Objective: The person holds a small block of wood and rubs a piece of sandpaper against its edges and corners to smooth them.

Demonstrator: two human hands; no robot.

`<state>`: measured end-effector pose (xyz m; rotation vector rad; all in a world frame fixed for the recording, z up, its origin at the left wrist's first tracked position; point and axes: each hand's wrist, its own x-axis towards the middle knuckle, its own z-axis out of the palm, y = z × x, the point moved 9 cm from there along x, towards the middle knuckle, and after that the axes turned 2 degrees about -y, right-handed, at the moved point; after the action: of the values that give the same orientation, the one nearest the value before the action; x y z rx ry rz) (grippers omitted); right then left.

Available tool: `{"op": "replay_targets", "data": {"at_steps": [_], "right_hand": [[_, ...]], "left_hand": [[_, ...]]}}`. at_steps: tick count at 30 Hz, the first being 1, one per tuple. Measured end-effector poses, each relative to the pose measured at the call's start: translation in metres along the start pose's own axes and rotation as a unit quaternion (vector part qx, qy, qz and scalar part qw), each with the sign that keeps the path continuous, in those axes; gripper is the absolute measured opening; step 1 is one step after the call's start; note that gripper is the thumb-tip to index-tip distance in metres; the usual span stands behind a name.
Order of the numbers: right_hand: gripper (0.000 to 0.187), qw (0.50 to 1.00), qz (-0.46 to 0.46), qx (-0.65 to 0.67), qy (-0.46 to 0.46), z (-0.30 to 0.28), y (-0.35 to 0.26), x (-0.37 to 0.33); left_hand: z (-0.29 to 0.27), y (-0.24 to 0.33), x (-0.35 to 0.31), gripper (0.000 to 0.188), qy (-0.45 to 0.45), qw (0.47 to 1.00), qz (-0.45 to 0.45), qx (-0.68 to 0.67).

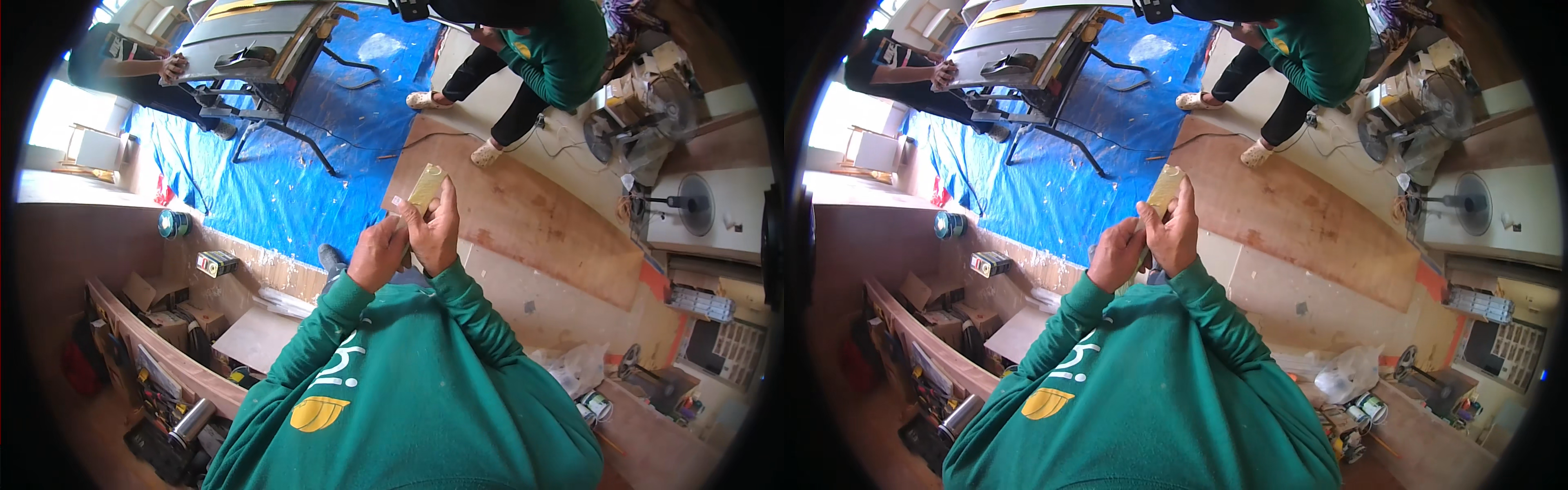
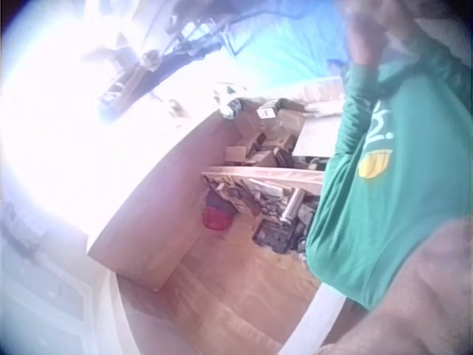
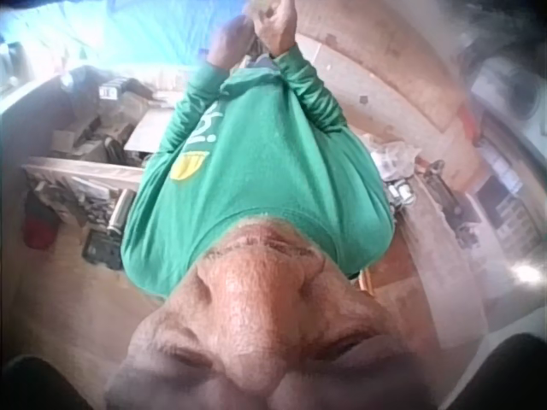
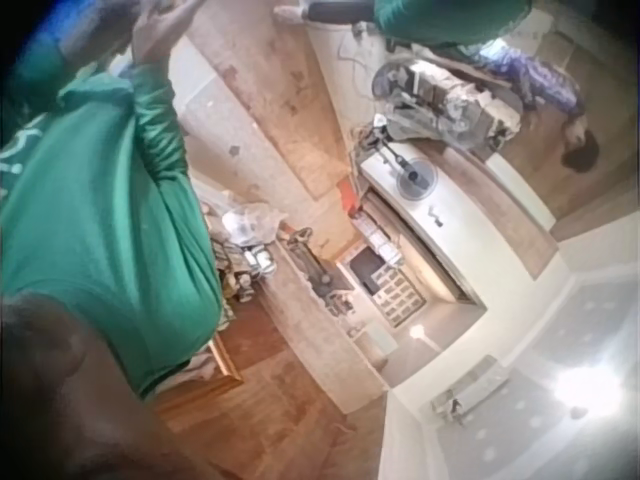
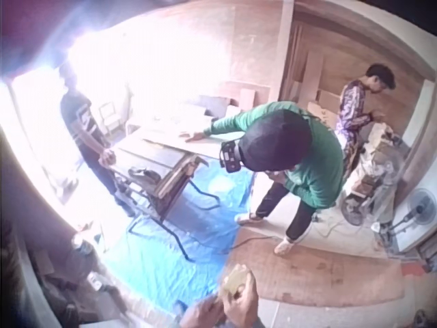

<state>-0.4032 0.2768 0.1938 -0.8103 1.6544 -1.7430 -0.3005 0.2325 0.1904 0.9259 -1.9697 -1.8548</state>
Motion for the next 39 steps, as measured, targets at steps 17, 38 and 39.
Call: {"op": "replay_targets", "data": {"at_steps": [17,38,39], "right_hand": [[0.053,0.999,-0.019,-0.003,0.035,-0.011,0.004,-0.003],[0.07,0.986,0.0,-0.051,0.156,-0.054,0.015,-0.017],[0.07,0.986,0.001,-0.051,0.157,-0.055,0.015,-0.015]], "left_hand": [[0.016,-0.012,-0.005,0.019,-0.017,1.0,0.0,0.003],[0.041,0.005,0.002,0.023,-0.099,0.992,0.037,0.068],[0.041,0.007,0.004,0.023,-0.1,0.992,0.036,0.068]]}}
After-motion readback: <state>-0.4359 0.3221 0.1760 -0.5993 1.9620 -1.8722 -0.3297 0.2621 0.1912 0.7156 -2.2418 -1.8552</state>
